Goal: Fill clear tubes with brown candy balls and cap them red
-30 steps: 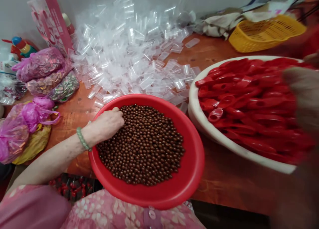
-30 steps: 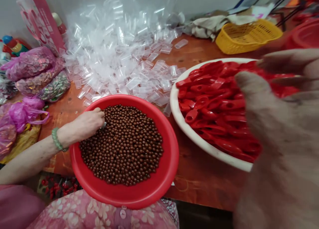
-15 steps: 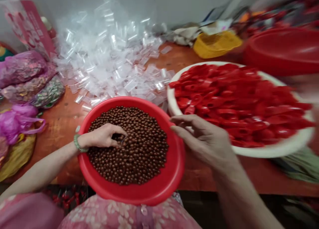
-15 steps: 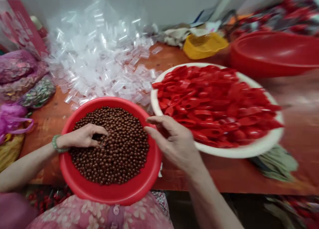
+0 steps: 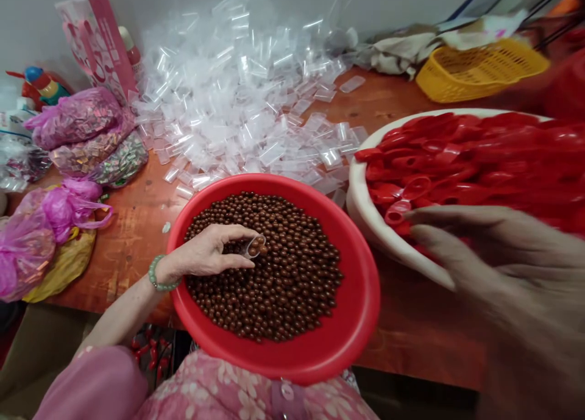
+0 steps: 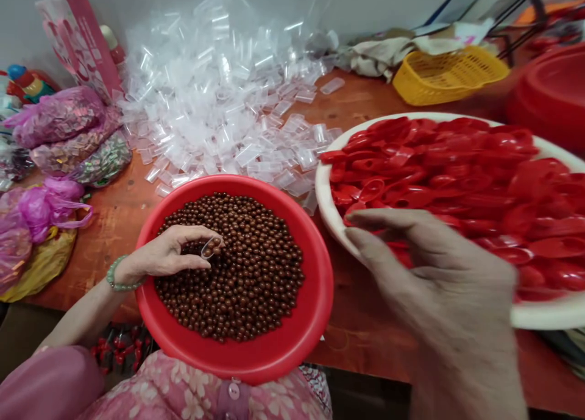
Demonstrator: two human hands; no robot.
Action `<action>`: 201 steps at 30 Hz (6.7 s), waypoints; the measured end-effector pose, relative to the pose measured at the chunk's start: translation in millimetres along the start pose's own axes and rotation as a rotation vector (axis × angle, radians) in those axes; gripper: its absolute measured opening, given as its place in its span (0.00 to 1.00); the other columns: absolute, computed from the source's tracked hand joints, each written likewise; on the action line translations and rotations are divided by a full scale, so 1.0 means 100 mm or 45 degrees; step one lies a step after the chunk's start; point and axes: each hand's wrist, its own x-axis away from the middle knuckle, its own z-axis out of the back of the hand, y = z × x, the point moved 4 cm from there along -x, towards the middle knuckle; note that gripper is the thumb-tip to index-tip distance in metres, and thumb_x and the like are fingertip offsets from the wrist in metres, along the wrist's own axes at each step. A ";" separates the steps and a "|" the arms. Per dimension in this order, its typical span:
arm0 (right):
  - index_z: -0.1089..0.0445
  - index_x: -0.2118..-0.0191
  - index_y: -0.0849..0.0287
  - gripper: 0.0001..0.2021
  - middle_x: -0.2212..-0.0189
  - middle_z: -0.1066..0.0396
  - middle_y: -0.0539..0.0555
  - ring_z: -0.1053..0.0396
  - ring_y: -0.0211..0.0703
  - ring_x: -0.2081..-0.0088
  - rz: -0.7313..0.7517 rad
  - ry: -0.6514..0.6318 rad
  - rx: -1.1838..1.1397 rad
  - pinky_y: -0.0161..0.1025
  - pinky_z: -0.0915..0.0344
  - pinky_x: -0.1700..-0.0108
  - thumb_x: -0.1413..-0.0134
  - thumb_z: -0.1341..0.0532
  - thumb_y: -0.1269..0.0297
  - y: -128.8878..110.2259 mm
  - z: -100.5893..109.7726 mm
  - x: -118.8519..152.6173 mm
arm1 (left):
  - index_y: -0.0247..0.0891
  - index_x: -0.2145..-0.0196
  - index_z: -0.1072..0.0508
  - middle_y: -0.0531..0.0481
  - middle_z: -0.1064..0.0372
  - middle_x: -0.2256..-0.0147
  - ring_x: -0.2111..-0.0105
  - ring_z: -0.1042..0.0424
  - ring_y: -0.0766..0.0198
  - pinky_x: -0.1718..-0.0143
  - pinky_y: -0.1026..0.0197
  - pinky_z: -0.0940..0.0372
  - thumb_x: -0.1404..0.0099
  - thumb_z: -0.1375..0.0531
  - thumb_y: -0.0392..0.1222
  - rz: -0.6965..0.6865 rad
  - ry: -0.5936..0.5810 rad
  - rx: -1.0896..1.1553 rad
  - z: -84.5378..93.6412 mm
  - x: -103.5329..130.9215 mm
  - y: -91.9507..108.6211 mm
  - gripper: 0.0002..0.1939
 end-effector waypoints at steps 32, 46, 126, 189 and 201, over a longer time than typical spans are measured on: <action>0.46 0.76 0.58 0.18 0.77 0.43 0.47 0.44 0.34 0.73 0.007 -0.989 -0.429 0.32 0.44 0.71 0.45 0.36 0.59 -0.36 -1.16 -0.44 | 0.35 0.56 0.30 0.46 0.28 0.63 0.63 0.26 0.64 0.56 0.59 0.32 0.37 0.37 0.55 0.156 -0.225 0.869 -0.22 0.07 -0.17 0.21; 0.31 0.57 0.57 0.06 0.57 0.27 0.54 0.32 0.45 0.53 0.189 -0.372 0.261 0.44 0.37 0.50 0.37 0.41 0.64 -0.17 -0.24 -0.03 | 0.38 0.60 0.25 0.48 0.26 0.65 0.62 0.29 0.64 0.58 0.64 0.37 0.36 0.37 0.43 0.036 0.243 0.569 -0.04 0.29 0.11 0.09; 0.23 0.55 0.53 0.16 0.71 0.24 0.51 0.28 0.33 0.73 -0.511 -0.101 -0.726 0.26 0.30 0.70 0.52 0.29 0.57 -0.29 -0.95 -0.08 | 0.39 0.55 0.25 0.46 0.25 0.59 0.60 0.26 0.66 0.57 0.64 0.33 0.41 0.32 0.46 -0.173 0.555 1.273 -0.41 0.38 -0.04 0.17; 0.26 0.50 0.51 0.18 0.68 0.28 0.50 0.32 0.36 0.70 -0.260 -0.619 -0.367 0.32 0.35 0.69 0.42 0.38 0.50 -0.59 -1.16 -0.41 | 0.35 0.61 0.29 0.52 0.30 0.69 0.68 0.30 0.69 0.59 0.64 0.35 0.41 0.37 0.35 -0.018 0.532 1.135 -0.39 0.32 -0.04 0.09; 0.23 0.62 0.51 0.09 0.64 0.23 0.48 0.23 0.38 0.65 -0.192 -0.014 -0.802 0.36 0.25 0.58 0.50 0.31 0.68 -0.81 -1.12 -0.12 | 0.36 0.63 0.27 0.51 0.28 0.67 0.65 0.28 0.67 0.58 0.64 0.33 0.40 0.38 0.33 -0.066 0.466 1.061 -0.50 0.41 0.16 0.06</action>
